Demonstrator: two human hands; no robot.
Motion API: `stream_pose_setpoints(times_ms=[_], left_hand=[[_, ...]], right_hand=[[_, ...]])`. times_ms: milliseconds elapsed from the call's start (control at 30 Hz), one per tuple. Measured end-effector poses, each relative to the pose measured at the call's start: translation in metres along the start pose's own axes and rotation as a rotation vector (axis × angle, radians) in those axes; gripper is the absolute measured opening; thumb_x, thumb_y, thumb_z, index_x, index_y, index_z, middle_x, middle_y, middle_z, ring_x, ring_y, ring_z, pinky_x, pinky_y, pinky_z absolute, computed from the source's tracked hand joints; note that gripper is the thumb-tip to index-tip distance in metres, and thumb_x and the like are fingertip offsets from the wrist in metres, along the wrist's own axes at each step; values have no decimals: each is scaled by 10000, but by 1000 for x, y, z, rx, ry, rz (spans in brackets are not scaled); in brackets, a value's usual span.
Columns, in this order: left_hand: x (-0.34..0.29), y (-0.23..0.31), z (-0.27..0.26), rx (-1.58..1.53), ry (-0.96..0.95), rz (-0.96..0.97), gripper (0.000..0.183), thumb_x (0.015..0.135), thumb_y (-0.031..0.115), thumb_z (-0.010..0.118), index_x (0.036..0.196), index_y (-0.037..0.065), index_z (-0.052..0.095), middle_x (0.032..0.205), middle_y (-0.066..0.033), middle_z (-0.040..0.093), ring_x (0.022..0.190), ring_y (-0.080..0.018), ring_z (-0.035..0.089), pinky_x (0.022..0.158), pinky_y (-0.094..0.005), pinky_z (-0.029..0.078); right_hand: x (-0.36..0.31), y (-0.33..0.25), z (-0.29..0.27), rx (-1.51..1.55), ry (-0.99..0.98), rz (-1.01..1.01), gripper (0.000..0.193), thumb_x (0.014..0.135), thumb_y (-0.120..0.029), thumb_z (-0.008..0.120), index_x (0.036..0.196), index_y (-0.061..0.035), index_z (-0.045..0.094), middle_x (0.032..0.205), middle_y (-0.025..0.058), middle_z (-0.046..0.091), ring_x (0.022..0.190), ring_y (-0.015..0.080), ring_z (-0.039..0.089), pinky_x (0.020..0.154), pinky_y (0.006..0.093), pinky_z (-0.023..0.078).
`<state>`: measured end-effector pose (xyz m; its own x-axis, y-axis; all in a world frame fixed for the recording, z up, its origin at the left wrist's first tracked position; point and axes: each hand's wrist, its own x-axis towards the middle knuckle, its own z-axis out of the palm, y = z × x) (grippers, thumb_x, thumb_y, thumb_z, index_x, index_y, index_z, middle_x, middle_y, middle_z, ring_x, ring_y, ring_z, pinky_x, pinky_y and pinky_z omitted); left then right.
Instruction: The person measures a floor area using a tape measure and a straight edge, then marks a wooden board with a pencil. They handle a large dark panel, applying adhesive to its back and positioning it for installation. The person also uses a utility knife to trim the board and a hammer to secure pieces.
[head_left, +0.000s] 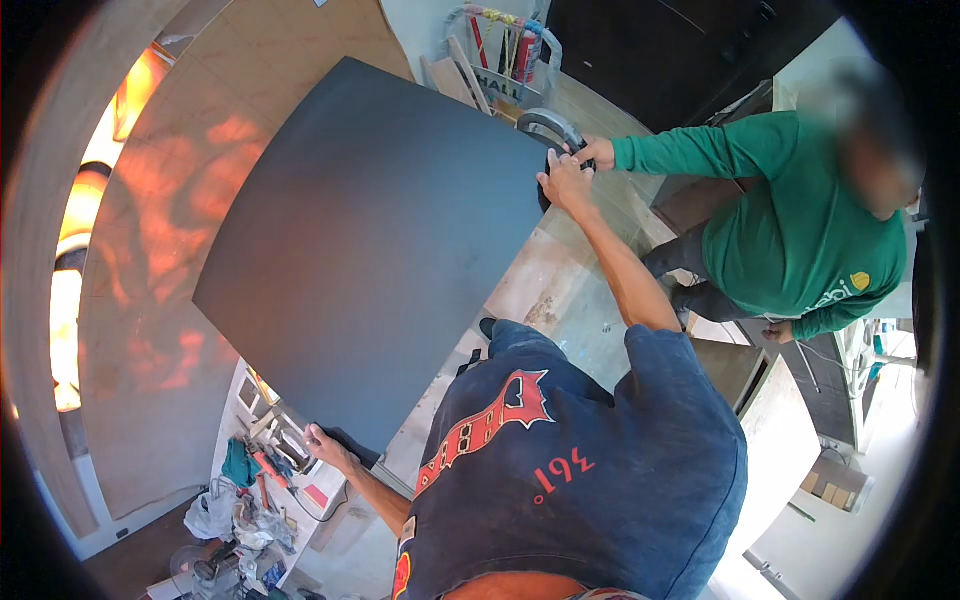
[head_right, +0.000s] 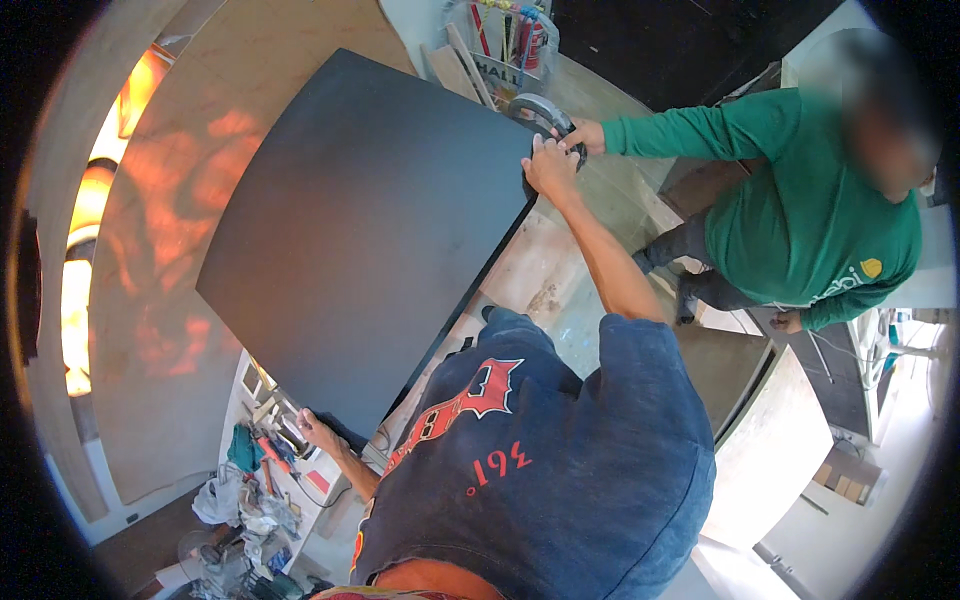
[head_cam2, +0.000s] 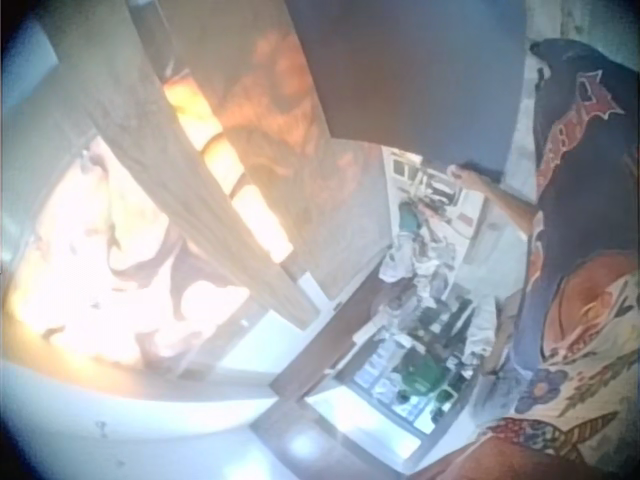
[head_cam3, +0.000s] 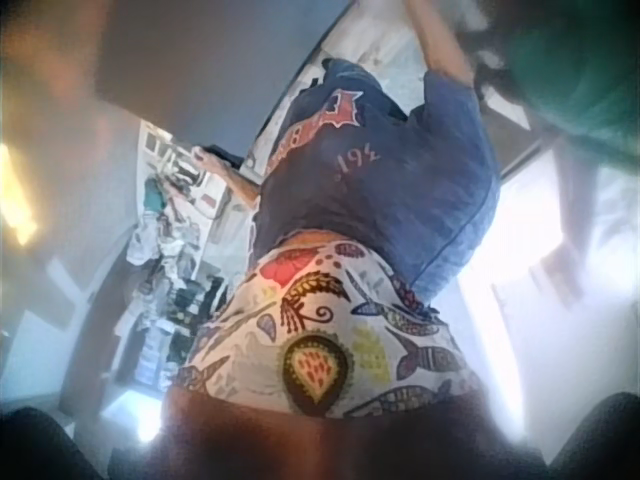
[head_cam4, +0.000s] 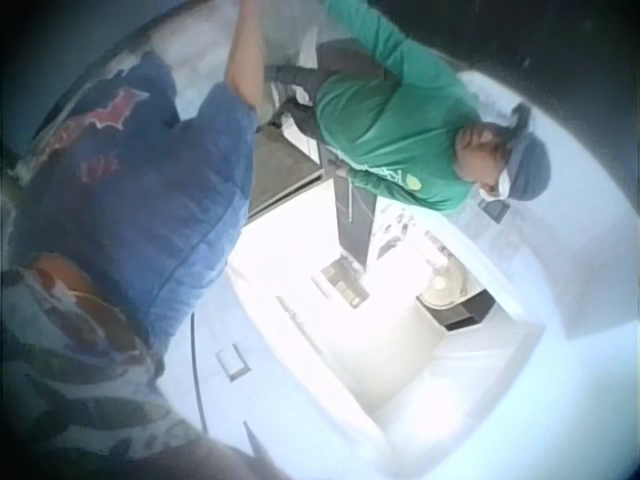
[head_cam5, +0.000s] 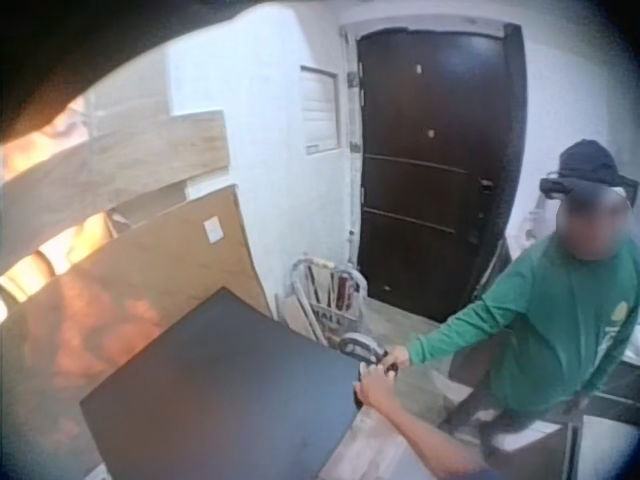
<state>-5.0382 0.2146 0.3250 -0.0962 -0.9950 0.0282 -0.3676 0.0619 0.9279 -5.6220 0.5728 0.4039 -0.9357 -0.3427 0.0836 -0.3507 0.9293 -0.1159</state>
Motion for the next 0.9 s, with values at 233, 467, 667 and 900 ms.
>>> stream_pose_setpoints(times_ms=[233, 467, 667, 900], left_hand=[[-3, 8, 1, 40, 6, 3, 325, 957, 264, 538, 1087, -32, 570, 1017, -85, 572, 939, -194, 517, 873, -336, 415], [-10, 22, 7, 65, 33, -7, 300, 978, 222, 507, 1106, -44, 561, 1013, -88, 570, 946, -187, 514, 894, -332, 409], [-8, 17, 4, 66, 42, -30, 282, 981, 217, 505, 1089, -37, 562, 1009, -75, 562, 939, -178, 506, 888, -326, 409], [-8, 23, 9, 43, 18, -21, 271, 980, 219, 511, 1065, -31, 567, 997, -68, 559, 939, -174, 503, 885, -327, 403]], right_hand=[[10, 1, 0, -29, -47, -7, 532, 904, -323, 555, 1351, -51, 457, 1142, 178, 595, 1116, 392, 552, 871, 561, 399], [-14, -2, -10, -149, 102, -248, 471, 901, -284, 538, 1325, -84, 490, 1059, 138, 550, 990, 338, 560, 787, 540, 432], [-10, -12, -9, -91, 41, -201, 386, 890, -257, 555, 1223, -63, 575, 1065, 148, 583, 982, 296, 584, 795, 511, 432], [58, 58, 10, 303, 101, -161, 232, 895, -186, 563, 1010, -18, 674, 805, 231, 655, 767, 364, 652, 709, 445, 499]])
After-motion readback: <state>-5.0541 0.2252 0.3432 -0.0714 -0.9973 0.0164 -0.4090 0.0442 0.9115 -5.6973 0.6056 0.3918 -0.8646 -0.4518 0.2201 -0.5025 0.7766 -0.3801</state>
